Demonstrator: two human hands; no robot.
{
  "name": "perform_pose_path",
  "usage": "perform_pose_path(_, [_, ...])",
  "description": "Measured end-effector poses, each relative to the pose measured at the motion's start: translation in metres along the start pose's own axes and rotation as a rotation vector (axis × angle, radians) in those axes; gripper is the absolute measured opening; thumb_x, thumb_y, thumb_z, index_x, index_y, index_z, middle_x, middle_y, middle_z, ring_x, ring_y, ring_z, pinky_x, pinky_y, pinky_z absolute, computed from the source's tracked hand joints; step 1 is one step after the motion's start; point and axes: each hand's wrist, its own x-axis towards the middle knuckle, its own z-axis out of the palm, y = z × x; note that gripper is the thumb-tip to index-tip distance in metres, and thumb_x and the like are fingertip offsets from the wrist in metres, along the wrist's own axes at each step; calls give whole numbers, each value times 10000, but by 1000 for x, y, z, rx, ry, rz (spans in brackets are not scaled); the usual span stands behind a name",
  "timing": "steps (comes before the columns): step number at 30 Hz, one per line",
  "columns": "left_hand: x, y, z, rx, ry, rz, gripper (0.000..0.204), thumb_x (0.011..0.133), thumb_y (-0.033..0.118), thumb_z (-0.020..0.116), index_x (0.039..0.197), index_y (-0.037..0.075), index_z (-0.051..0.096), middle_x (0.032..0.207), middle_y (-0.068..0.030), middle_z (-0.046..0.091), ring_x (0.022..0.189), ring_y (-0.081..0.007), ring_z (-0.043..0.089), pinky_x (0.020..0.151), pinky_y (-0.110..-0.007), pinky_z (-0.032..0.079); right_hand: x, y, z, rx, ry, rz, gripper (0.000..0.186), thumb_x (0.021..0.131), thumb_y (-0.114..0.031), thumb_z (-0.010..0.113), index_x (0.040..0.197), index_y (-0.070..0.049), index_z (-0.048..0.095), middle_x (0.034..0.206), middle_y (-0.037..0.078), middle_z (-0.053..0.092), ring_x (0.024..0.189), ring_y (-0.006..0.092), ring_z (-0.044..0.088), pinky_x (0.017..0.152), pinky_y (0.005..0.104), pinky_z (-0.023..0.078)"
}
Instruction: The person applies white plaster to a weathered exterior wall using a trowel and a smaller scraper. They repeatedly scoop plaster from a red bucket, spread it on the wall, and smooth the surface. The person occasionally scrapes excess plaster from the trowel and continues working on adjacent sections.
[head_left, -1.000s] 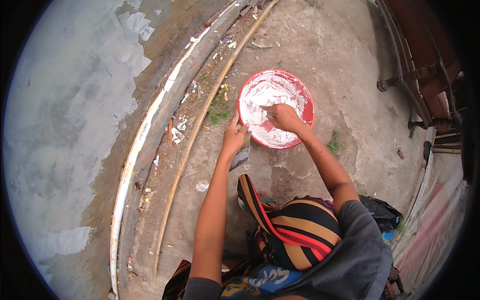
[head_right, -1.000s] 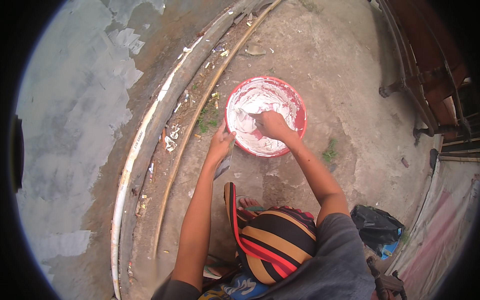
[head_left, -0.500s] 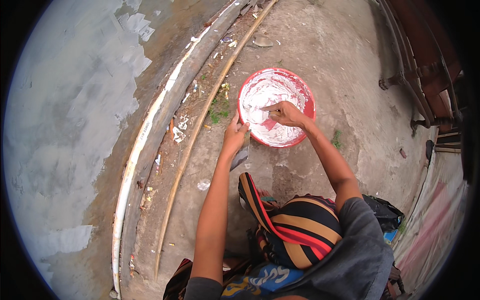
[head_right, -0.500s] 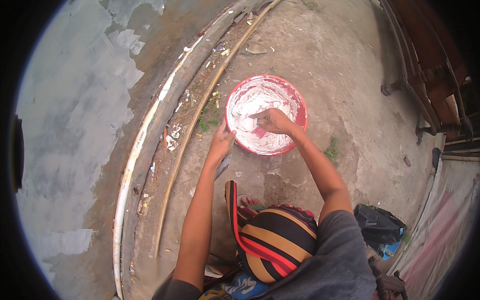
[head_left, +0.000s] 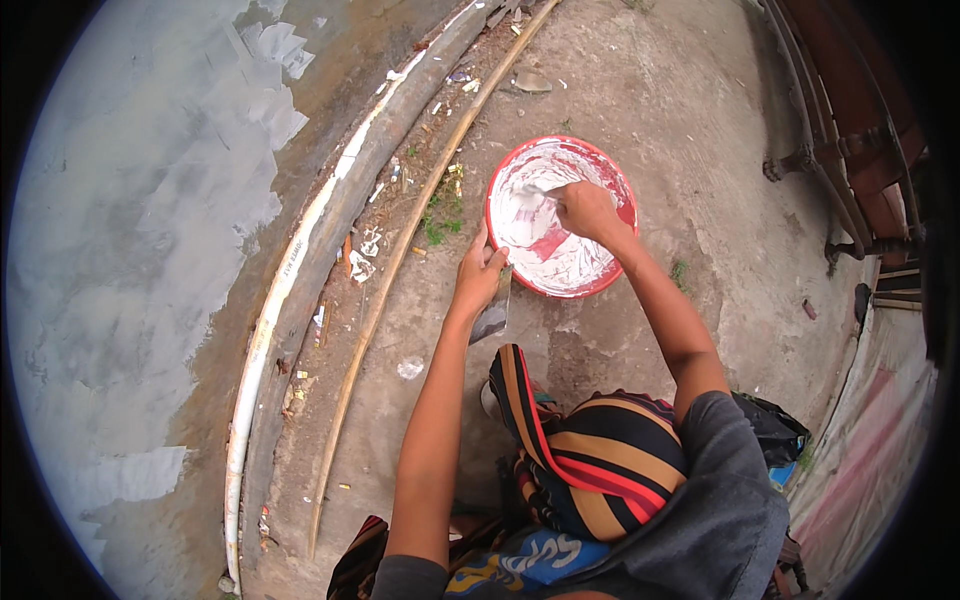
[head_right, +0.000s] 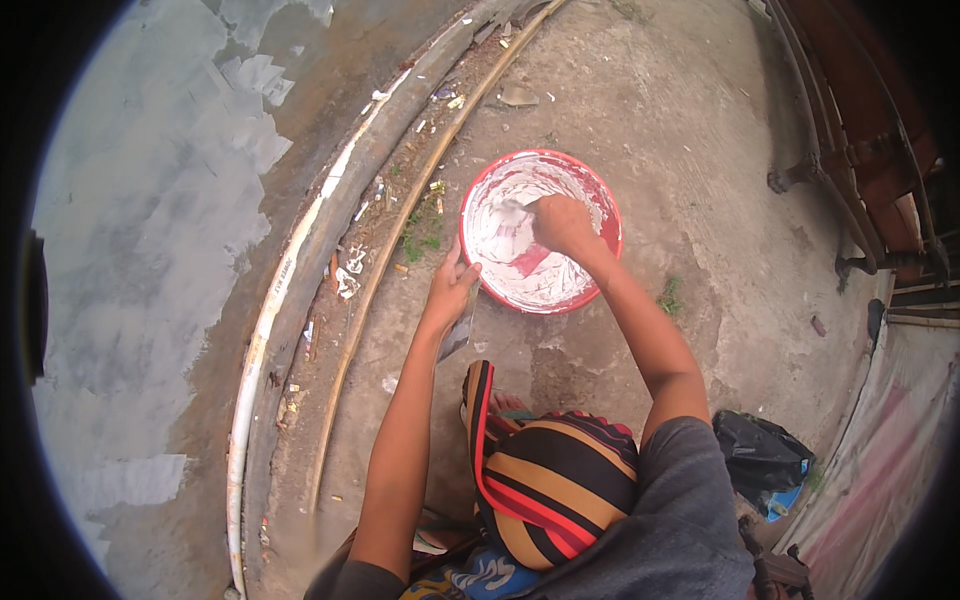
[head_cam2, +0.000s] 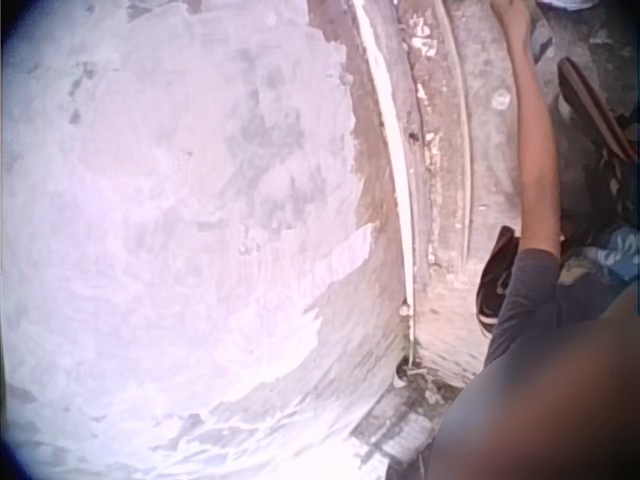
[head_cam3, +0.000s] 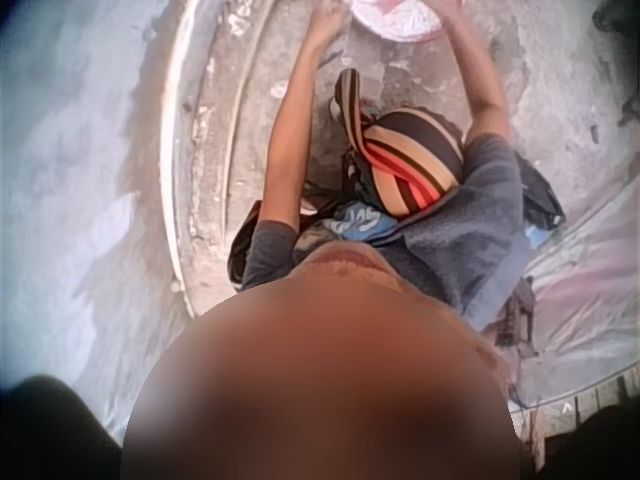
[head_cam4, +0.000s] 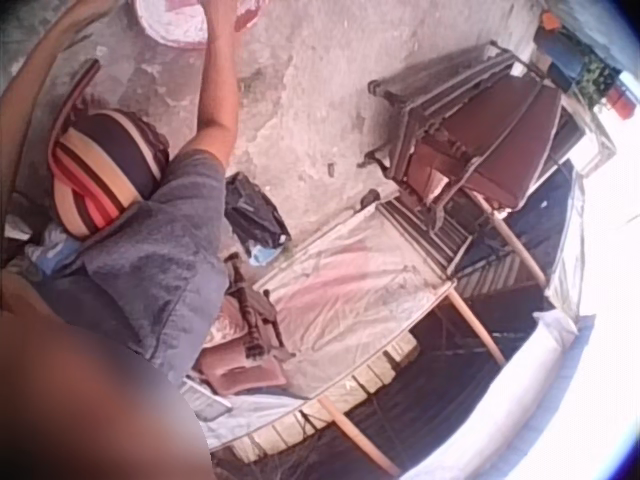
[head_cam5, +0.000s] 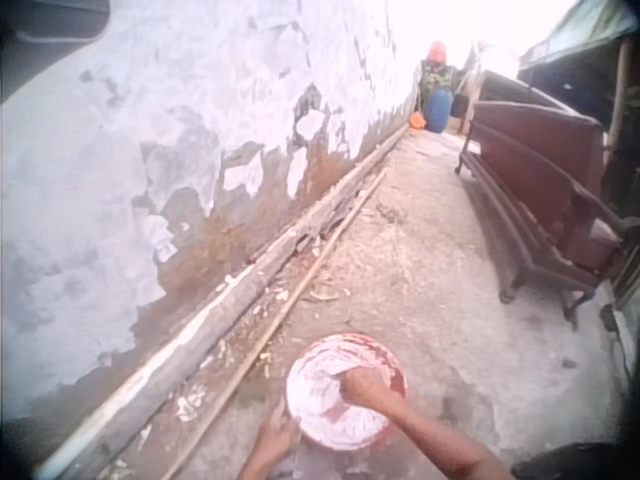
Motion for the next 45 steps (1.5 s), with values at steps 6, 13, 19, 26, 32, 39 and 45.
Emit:
perform_pose_path(6, [-6,-2,-3,-27,28,-19,667,948,110,558,1508,7,211,1006,-132,648,919,-129,579,858,-268,443,-15,-25,-1,-23,-168,-289,352,712,-65,592,1016,-166,738,763,171,673,738,331,672,665,444,535])
perform_pose_path(13, [-30,29,4,139,-32,29,630,958,105,538,1502,7,235,1356,-192,534,1165,-211,569,994,-306,409,-22,17,-50,-29,-163,-14,227,770,-138,615,960,-122,739,820,145,703,773,308,687,710,410,542])
perform_pose_path(19, [-31,16,3,172,-14,97,633,960,102,533,1505,8,225,1414,-203,472,1210,-235,544,1006,-321,404,-31,67,-39,305,-258,214,239,820,-220,670,957,-31,723,790,157,708,737,241,698,674,364,528])
perform_pose_path(26, [-33,15,3,134,-55,112,636,960,85,531,1509,14,219,1381,-195,507,1195,-223,548,1004,-324,405,-39,79,0,566,-73,226,236,856,-218,676,980,-22,719,771,128,699,673,208,661,636,364,495])
perform_pose_path(32, [-34,28,8,126,-99,112,625,957,87,533,1503,13,238,1341,-194,543,1177,-224,561,998,-324,411,-27,62,-3,711,-185,154,215,854,-212,689,1000,-56,714,752,113,691,664,199,652,619,369,486])
perform_pose_path(39, [-41,23,9,284,-12,190,602,947,105,532,1488,23,281,1284,-267,566,1078,-306,636,904,-371,480,-52,26,-56,122,-52,84,206,794,-159,683,994,-131,722,829,132,698,744,307,670,653,414,510])
perform_pose_path(45, [-43,23,11,251,-30,225,593,955,111,534,1487,21,287,1324,-227,549,1157,-265,590,962,-347,446,-90,20,-46,56,176,15,258,799,-125,666,1052,-158,707,894,116,668,730,311,658,634,426,520])
